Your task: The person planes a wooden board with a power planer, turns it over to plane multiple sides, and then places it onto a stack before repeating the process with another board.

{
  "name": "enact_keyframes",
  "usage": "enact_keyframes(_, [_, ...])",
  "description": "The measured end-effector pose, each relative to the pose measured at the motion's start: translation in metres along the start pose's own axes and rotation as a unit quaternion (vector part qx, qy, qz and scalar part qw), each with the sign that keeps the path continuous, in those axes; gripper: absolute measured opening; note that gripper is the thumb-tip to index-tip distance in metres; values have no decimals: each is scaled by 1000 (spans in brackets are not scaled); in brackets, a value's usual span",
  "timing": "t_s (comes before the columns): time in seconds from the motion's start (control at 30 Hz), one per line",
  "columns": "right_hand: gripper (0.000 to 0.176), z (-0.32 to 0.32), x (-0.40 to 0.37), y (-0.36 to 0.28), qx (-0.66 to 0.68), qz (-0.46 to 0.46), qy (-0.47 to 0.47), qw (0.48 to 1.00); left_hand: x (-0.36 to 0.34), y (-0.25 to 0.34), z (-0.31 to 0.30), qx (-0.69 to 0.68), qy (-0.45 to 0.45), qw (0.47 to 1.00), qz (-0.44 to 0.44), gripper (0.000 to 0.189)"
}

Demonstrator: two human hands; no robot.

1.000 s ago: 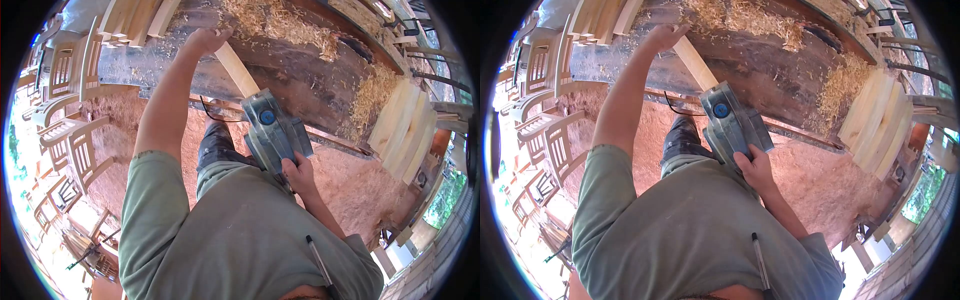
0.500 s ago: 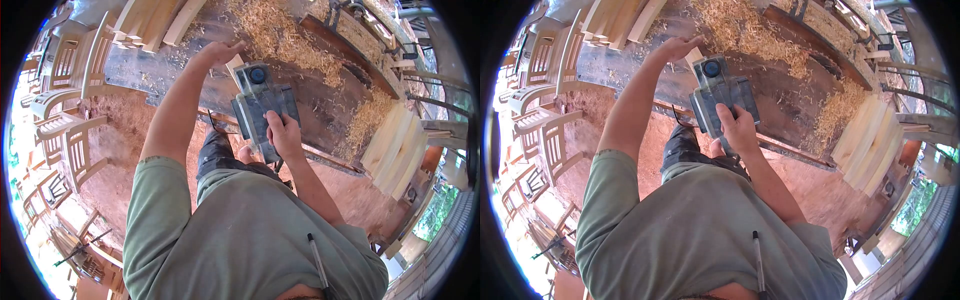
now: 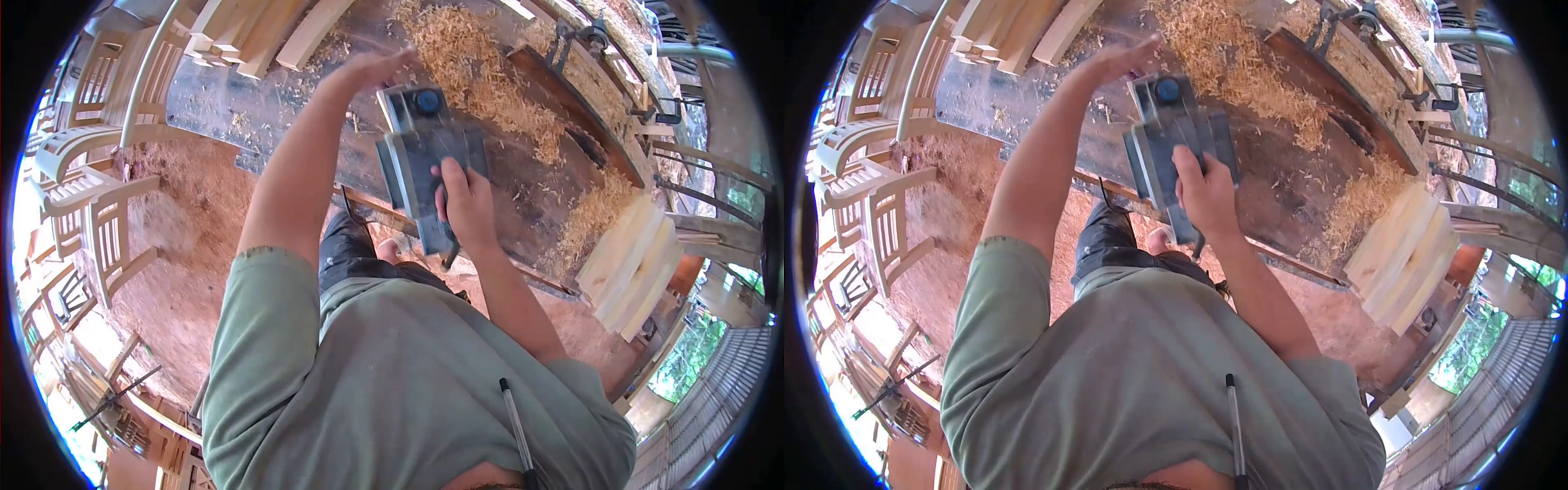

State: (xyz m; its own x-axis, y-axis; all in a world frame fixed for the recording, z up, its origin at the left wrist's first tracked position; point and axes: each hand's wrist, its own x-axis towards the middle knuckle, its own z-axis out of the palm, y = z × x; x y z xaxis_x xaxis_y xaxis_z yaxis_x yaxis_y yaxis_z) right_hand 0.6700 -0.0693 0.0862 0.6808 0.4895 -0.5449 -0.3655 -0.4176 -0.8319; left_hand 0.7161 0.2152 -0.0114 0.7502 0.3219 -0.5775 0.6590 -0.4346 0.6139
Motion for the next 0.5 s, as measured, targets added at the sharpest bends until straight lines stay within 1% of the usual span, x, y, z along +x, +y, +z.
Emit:
enact_keyframes(0.03, [52,4,6,-4,-18,-3,2,1000,12,-7,-1,-103,-45,993,22,96])
enact_keyframes(0.07, [52,6,10,-5,-20,2,5,1000,14,-21,4,-105,-51,993,22,96])
enact_keyframes(0.1, [53,7,16,-6,-15,-7,2,1000,-4,-18,-1,-113,52,990,67,89])
enact_keyframes(0.13, [53,7,19,-7,-10,-18,-1,1000,-20,-19,-3,-119,154,975,111,82])
enact_keyframes(0.17, [53,8,19,-8,-8,-16,3,1000,-28,-30,-1,-110,259,955,94,69])
enact_keyframes(0.2, [51,8,19,-10,4,-12,2,1000,-37,-37,3,-100,361,924,78,58])
enact_keyframes(0.23, [50,8,19,-10,15,-9,-1,1000,-67,-29,18,-114,463,868,142,46])
enact_keyframes(0.27, [50,7,19,-9,17,-9,-1,1000,-113,-15,41,-126,557,795,202,35])
enact_keyframes(0.3, [50,6,21,-9,2,-19,-5,1000,-161,1,66,-148,465,857,162,19])
enact_keyframes(0.33, [51,7,21,-9,-12,-29,-11,999,-193,-7,103,-55,383,876,288,11])
enact_keyframes(0.37, [51,8,23,-7,-9,-34,-14,999,-222,-4,132,-131,189,851,471,5])
enact_keyframes(0.4, [50,7,25,-4,8,-31,-19,999,-248,16,157,-104,38,866,488,8])
enact_keyframes(0.43, [50,7,26,-2,25,-28,-24,999,-259,36,183,-66,-91,872,477,14])
enact_keyframes(0.47, [50,8,27,-4,27,-37,-29,999,-268,58,196,-19,-188,911,366,29])
enact_keyframes(0.5, [49,9,26,-5,25,-28,-22,999,-272,63,219,-12,-182,912,368,29])
